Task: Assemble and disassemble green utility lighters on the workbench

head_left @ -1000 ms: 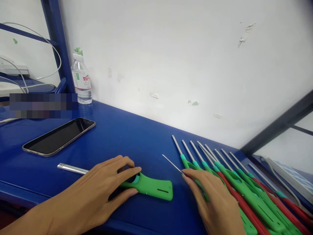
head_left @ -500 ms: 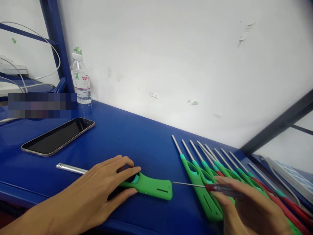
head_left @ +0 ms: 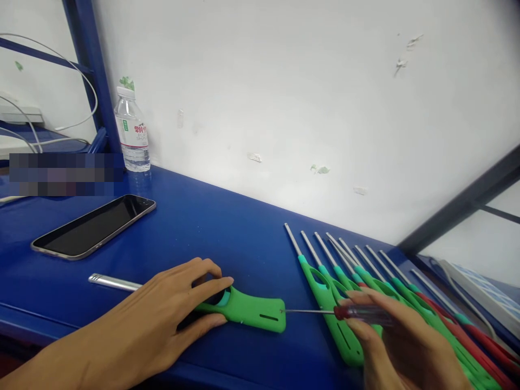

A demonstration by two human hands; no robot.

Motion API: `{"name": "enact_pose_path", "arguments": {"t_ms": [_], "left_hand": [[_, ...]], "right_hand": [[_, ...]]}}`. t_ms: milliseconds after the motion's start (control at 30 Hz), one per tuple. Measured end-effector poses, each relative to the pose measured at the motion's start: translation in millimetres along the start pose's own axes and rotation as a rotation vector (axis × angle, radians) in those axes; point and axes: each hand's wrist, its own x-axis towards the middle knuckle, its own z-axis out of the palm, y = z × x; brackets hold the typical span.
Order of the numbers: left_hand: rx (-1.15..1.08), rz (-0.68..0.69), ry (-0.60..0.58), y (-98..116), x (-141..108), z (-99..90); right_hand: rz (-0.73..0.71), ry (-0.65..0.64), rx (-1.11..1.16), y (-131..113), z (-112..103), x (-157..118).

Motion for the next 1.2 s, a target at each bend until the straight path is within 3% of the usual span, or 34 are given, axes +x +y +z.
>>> {"name": "enact_pose_path", "arguments": {"t_ms": [367,533,667,767,1000,1200], "left_hand": [[-0.044,0.007,-0.016,1,5,-0.8],[-0.055,0.012,-0.01,1,5,-2.0],[-0.056,0.025,-0.009,1,6,-3.5],[-0.035,0.037,0.013,2,5,-3.2],[-0.063,0.008,-0.037,2,2,-1.8],[-0.074,0.013,-0.035,0,3,-2.9]], "right_hand": [[-0.071,-0.006,-0.098,-16,8,0],[-0.019,0.029,-0.127,-47,36,6],[-0.15,0.027,-0.1,-58,57,16],[-0.233,0.012,-0.068,-53,57,20],[-0.08,0.059,-0.125,-57,54,15],[-0.214,0.012,-0.117,-50,52,16]]}}
